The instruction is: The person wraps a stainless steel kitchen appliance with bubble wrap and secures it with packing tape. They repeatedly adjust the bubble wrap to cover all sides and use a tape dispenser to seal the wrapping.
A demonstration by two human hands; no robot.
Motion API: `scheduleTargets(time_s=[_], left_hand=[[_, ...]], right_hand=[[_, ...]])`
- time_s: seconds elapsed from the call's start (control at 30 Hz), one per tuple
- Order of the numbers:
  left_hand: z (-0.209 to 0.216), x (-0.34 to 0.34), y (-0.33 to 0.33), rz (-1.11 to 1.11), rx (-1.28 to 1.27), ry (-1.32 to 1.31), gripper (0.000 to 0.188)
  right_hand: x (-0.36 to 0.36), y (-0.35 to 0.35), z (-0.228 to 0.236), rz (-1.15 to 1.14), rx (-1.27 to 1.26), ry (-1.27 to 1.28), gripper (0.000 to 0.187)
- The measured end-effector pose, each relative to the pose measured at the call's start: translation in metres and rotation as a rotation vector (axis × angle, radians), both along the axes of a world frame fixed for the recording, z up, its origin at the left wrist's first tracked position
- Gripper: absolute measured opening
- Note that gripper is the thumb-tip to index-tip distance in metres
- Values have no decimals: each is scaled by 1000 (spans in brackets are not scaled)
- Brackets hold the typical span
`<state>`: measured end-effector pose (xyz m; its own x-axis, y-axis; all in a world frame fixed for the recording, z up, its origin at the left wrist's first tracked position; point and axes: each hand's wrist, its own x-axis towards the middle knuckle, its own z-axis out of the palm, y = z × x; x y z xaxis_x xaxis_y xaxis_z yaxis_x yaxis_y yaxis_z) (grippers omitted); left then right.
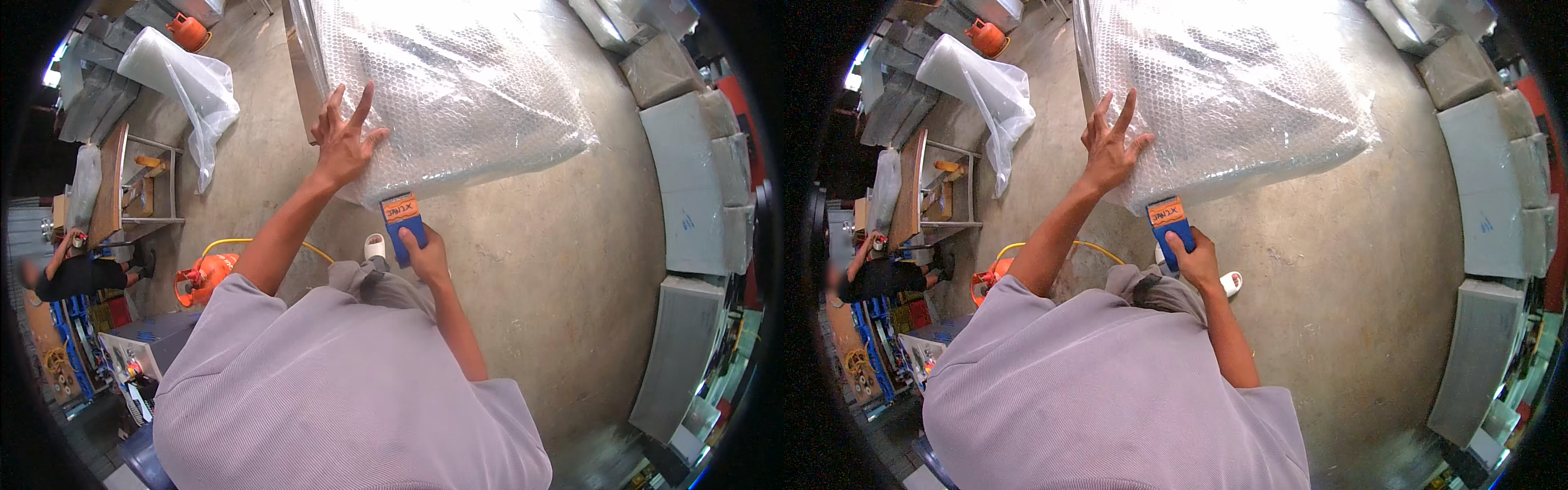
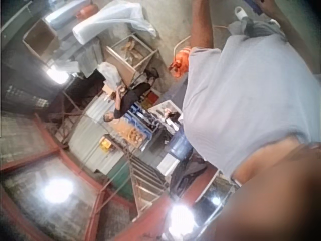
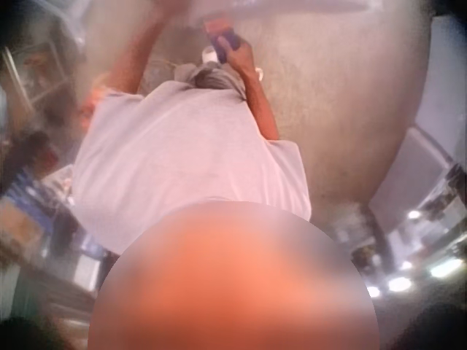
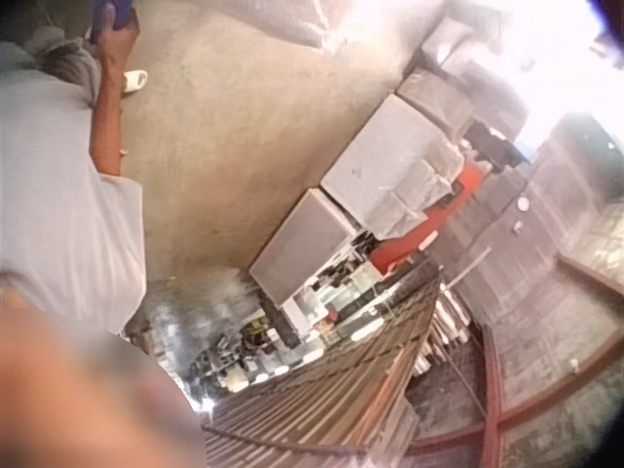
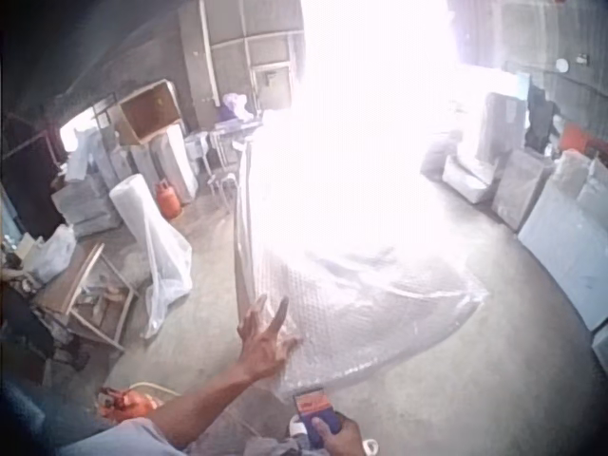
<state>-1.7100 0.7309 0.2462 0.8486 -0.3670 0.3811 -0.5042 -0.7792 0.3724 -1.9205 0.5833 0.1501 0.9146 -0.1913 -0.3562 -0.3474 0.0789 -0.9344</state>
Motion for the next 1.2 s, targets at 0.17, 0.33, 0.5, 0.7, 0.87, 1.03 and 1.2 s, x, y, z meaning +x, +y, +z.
scheduleTargets(time_s=[0.17,0.33,0.5,0.7,0.87,1.03,1.2], left_hand=[[-7,1,3,7,51,29,81],[-5,1,2,32,-18,150,85],[-4,2,1,39,-35,168,88],[-3,5,3,58,13,139,82],[33,-31,-19,44,102,-244,69],[37,-148,-112,-402,-264,611,58],[46,-162,-177,-595,-302,1226,40]], right_hand=[[6,7,-47,-6,39,-72,48],[6,-1,-55,61,-65,15,53],[15,-21,-22,264,-445,334,71],[-14,-56,-8,663,-854,475,74],[-89,-101,-1,249,-195,423,56],[-139,-135,43,-112,82,-24,47],[-146,-171,80,-130,-190,-172,48]])
